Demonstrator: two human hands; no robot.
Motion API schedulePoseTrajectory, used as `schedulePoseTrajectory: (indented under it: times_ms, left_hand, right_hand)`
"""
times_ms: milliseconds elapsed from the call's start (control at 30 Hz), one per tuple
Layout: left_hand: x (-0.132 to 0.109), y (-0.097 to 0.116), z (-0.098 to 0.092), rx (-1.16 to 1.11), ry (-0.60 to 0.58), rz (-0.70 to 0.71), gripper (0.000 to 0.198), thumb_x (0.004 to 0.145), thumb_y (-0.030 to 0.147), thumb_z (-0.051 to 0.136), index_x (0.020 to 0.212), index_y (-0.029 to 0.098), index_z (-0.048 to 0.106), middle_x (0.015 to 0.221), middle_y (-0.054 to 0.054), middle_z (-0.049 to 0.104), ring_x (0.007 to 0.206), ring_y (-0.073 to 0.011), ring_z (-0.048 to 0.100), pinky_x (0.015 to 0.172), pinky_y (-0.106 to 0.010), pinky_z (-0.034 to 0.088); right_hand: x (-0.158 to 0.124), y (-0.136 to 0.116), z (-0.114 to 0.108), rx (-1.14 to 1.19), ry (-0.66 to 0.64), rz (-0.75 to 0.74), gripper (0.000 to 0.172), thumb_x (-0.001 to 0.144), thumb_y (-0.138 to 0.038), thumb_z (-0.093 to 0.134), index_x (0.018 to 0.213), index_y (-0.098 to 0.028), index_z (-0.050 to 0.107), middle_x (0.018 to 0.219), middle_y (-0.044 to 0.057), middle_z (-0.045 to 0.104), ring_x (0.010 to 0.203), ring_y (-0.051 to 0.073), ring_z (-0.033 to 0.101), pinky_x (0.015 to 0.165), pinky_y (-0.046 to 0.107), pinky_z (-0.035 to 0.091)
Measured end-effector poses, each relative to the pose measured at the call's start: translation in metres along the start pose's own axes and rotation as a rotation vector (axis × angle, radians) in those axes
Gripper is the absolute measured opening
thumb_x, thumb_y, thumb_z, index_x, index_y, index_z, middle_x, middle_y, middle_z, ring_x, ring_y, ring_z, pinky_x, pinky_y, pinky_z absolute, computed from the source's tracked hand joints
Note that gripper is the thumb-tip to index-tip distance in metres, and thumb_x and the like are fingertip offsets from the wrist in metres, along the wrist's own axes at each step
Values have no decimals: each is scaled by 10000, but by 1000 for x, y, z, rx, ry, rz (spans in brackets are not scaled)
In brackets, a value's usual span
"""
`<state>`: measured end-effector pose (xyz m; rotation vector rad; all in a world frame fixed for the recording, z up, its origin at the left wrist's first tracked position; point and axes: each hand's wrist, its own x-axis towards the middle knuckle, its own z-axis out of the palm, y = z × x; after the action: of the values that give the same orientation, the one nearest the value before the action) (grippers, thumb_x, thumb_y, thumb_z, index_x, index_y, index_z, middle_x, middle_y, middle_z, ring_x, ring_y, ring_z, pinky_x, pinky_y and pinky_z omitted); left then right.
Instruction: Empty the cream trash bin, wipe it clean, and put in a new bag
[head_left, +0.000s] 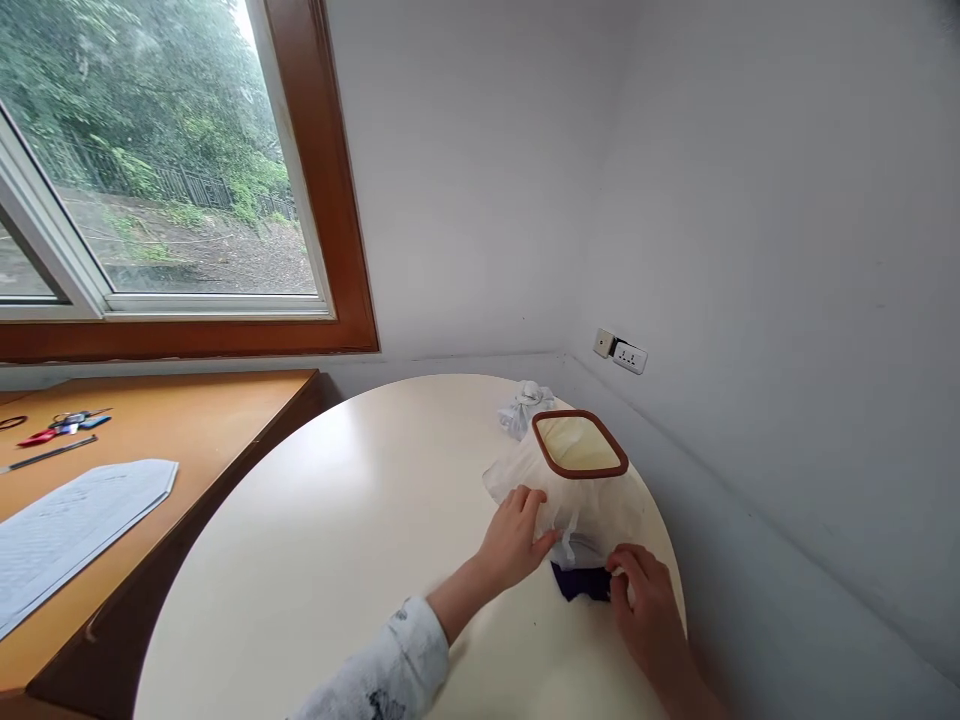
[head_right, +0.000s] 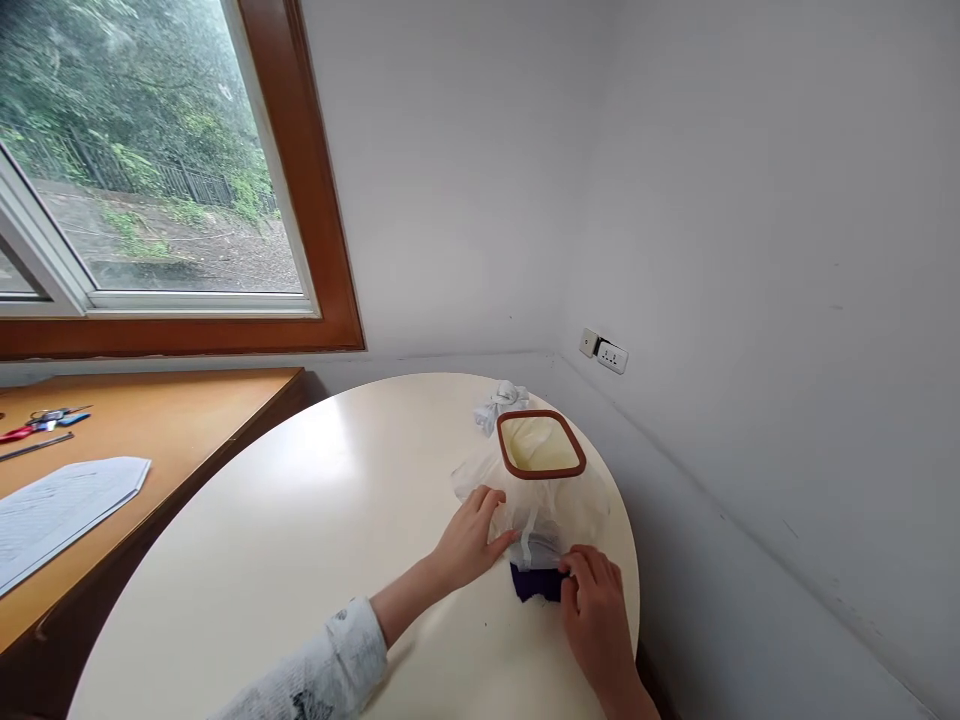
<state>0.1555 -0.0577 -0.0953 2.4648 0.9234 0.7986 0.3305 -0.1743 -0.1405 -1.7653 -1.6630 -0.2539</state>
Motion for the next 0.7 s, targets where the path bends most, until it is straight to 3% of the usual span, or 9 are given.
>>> schedulePoseTrajectory:
  times_ms: [200, 367, 533, 700]
  left_hand:
    - [23, 3, 26, -15, 6, -68, 208, 798, 251, 522, 954, 207, 392, 958, -42, 482, 874, -188, 494, 755, -321, 428]
    - [25, 3, 28, -31, -1, -74, 220, 790, 243, 532, 943, 211, 377, 956, -39, 484, 858, -181, 505, 741, -314, 429]
    - [3, -9, 10, -40, -5, -89, 244, 778, 230, 539, 964, 211, 382, 970, -44, 502, 858, -185, 524, 726, -320, 439]
    - [-37, -30, -28, -32, 5, -157, 96, 793, 221, 476, 871, 215, 420, 874, -18, 547, 723, -152, 530, 628, -275, 431]
  right_hand:
    - [-9, -20, 4, 28, -226, -68, 351, 725, -37, 372, 946, -213, 580, 972, 50, 602, 891, 186, 563, 766, 328, 450]
    - [-8, -26, 3, -9, -296, -8, 380, 723, -55, 376, 1004, -194, 590, 1024, 66, 596, 940, 202, 554, 812, 349, 444]
    - [-7, -22, 0, -34, -340, 40, 355, 706, -21, 333, 882, -198, 585, 929, 51, 605, 878, 203, 557, 778, 364, 431]
    - [-14, -3, -1, -69, -336, 66, 304, 695, -51, 360, 828, -221, 574, 902, 40, 609, 841, 208, 570, 722, 356, 444]
